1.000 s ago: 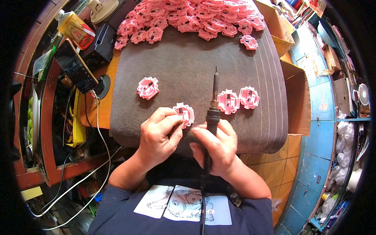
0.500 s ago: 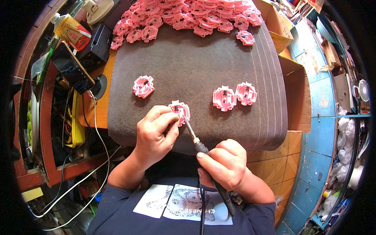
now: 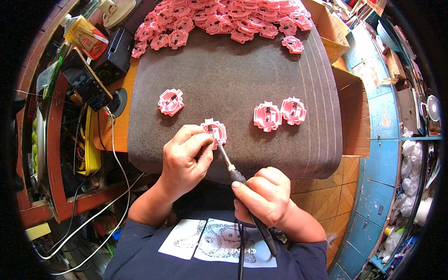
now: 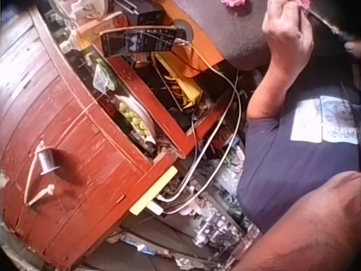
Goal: The person uses a soldering iron to apply heat to small pink plastic components on a workbench. They pick up each piece, apply the soldering iron to specific areas, and place the finished pieces into a cardboard box.
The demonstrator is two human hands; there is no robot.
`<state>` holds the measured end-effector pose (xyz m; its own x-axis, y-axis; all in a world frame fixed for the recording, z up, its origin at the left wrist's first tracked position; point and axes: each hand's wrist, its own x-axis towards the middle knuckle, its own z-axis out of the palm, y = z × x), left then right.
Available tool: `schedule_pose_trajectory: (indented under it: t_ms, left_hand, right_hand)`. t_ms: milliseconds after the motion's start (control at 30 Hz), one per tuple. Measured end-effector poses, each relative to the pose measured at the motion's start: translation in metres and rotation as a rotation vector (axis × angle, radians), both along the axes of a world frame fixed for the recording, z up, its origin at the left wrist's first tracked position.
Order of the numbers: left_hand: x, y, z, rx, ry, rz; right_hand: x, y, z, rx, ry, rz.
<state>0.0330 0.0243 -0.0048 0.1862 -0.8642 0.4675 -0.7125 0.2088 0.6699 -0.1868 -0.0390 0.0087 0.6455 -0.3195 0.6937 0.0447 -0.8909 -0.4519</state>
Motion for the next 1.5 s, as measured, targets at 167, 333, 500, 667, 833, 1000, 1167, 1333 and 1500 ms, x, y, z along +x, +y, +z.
schedule_pose_trajectory:
  t_ms: [167,333,500,667,833,1000,1167,1333,1500]
  left_hand:
    - [-0.001,0.0,-0.001,-0.006,0.005,0.002]
    - [0.0,0.0,0.0,-0.01,-0.006,-0.002]
    - [0.0,0.0,0.0,0.003,0.001,-0.003]
    - [0.0,0.0,0.0,-0.001,-0.007,-0.001]
    - [-0.001,0.001,0.0,0.003,0.014,-0.007]
    - [-0.001,0.0,-0.001,0.001,0.019,-0.007]
    - [0.0,0.001,0.0,0.002,-0.002,-0.006]
    - [0.001,0.0,-0.001,-0.01,-0.011,-0.002]
    - [0.0,0.001,0.0,0.009,-0.011,-0.004]
  right_hand:
    - [-0.001,0.001,-0.002,0.032,-0.001,-0.028]
    - [-0.003,0.0,-0.001,0.039,-0.038,-0.01]
    - [0.001,0.0,-0.003,0.031,-0.031,0.001]
    - [0.001,0.001,-0.003,0.028,-0.032,-0.007]
    - [0.002,0.0,-0.003,0.031,-0.025,-0.001]
    - [0.001,0.001,-0.002,0.022,-0.024,-0.009]
    - [-0.002,0.0,0.0,0.048,-0.028,-0.01]
    - [-0.008,-0.004,-0.002,0.118,-0.09,-0.111]
    - [0.002,-0.005,-0.011,0.239,-0.079,-0.168]
